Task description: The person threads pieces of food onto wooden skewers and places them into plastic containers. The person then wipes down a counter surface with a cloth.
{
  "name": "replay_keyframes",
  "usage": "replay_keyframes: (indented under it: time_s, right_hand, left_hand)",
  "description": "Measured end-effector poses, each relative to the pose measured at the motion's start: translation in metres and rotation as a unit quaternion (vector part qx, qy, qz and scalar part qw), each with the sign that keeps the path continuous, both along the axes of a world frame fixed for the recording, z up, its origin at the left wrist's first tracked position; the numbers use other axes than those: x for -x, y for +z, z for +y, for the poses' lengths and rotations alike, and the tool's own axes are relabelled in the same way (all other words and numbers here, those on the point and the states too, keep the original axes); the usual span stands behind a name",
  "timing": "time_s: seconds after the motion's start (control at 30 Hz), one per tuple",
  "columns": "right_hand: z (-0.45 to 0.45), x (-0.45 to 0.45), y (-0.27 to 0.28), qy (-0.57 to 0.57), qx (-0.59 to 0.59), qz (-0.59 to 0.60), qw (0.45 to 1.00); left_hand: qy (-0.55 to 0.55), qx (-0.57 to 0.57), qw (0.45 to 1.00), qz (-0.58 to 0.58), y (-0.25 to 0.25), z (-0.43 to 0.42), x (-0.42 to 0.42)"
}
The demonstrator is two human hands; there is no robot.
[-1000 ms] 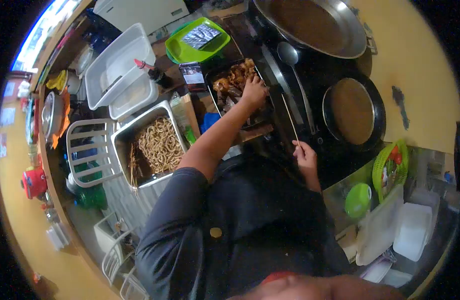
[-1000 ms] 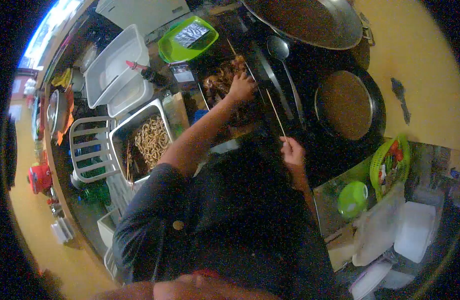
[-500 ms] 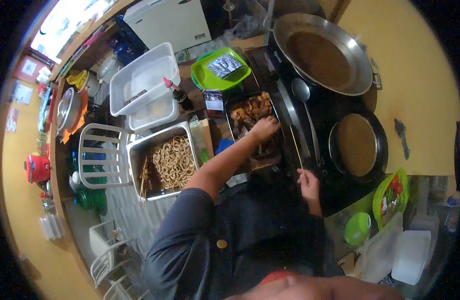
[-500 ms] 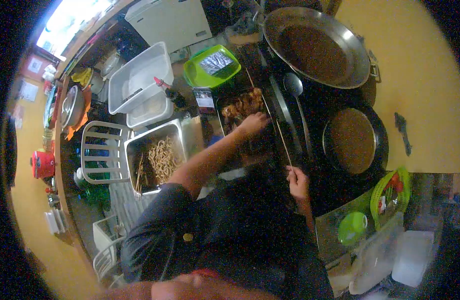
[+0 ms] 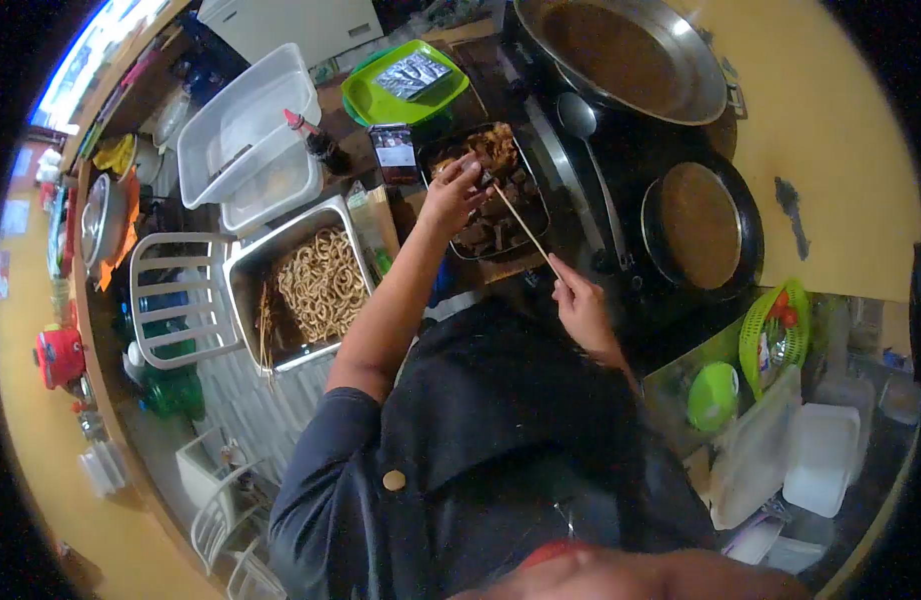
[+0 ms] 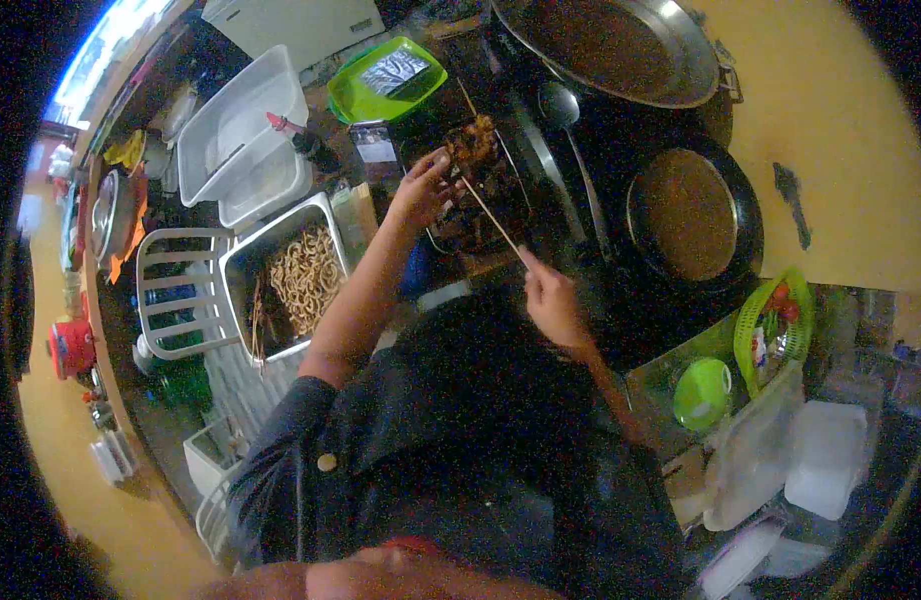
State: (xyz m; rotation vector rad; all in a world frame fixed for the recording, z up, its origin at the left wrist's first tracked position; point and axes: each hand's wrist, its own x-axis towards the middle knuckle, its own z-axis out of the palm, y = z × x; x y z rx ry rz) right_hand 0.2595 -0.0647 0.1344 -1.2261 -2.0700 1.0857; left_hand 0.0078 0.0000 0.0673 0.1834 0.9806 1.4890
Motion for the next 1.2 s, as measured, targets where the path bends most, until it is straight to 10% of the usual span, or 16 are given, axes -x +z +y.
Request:
replay_keyframes:
  time_s: [1.2]
  right_hand:
    - [-0.003, 0.021, -0.040, 0.016, 0.129, 0.043, 0.991]
  left_hand:
    - [0.018, 0.001, 0.990, 0.139, 0.006, -0.031, -0.011]
